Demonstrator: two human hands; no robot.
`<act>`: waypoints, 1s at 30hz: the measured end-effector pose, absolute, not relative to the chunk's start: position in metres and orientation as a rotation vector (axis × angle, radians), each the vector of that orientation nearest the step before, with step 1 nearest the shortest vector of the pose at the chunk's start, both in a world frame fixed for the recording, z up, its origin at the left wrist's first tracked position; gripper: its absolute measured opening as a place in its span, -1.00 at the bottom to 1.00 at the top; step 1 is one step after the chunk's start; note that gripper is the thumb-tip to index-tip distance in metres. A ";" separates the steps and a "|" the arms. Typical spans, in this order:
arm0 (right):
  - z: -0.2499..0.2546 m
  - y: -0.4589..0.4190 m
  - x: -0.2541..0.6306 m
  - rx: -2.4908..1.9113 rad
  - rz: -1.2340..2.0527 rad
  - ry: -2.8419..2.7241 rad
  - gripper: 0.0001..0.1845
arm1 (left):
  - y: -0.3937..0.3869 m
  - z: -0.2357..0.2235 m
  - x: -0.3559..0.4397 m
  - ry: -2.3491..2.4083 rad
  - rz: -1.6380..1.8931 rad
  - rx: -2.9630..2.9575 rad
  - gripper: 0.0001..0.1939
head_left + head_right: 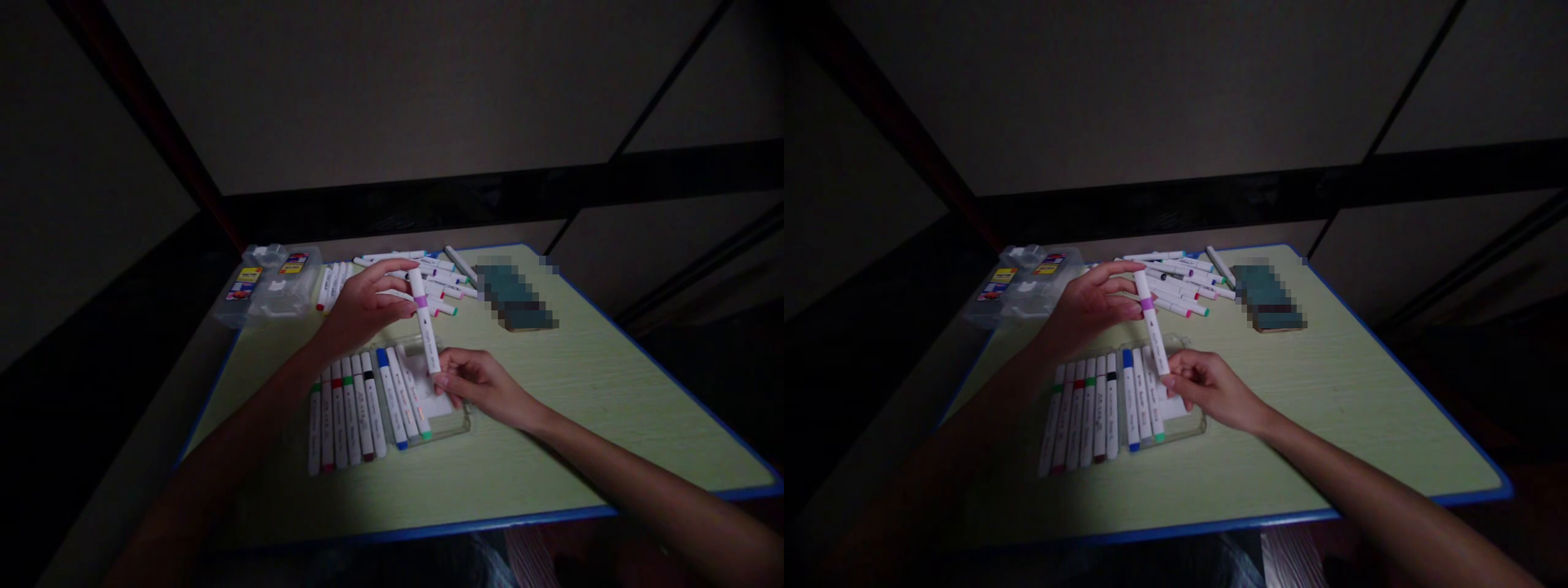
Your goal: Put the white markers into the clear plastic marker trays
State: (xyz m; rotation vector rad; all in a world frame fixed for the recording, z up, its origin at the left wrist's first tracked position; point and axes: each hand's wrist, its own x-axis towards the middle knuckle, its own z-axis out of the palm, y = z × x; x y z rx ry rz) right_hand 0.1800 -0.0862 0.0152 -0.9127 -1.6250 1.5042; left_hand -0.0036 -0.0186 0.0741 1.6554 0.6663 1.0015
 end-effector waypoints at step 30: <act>0.014 -0.089 0.190 -0.939 0.779 -2.151 -0.73 | -0.020 0.068 0.007 0.931 1.033 1.446 -0.72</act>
